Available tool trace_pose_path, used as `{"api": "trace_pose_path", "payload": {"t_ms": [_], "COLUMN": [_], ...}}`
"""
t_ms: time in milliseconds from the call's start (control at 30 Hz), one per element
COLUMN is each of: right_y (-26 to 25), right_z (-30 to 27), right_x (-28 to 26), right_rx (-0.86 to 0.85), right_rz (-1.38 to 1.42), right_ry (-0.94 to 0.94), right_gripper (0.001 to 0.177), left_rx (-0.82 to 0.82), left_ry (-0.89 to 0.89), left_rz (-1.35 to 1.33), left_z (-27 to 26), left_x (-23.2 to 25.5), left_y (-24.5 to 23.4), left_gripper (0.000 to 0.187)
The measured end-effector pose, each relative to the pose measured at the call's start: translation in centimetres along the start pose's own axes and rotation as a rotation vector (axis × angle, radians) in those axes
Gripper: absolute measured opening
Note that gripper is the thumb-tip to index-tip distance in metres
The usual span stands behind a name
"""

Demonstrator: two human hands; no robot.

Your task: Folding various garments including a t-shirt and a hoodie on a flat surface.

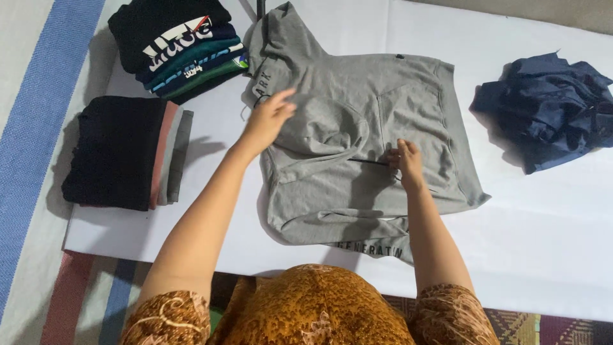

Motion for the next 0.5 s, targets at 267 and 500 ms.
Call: {"api": "trace_pose_path", "payload": {"t_ms": [267, 500], "right_y": [3.7, 9.2], "right_z": [1.6, 1.6], "right_x": [0.2, -0.3], "right_rx": [-0.023, -0.003], "right_rz": [-0.048, -0.197], "right_ry": [-0.05, -0.225], "right_gripper": [0.04, 0.041], "left_rx": [0.173, 0.005], "left_ry": [-0.13, 0.225], "left_rz": [0.431, 0.628], "left_z": [-4.2, -7.5], "left_x": [-13.2, -9.4], "left_y": [1.5, 5.0], "left_gripper": [0.037, 0.077]}}
Point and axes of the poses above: each hand's wrist, its own z-axis towards the middle knuckle, its own y-axis out of the palm, x = y × z, the point moved 1 cm from there along z, towards the middle knuckle, and after that the axes turned 14 degrees about x, right-handed, at the moved point
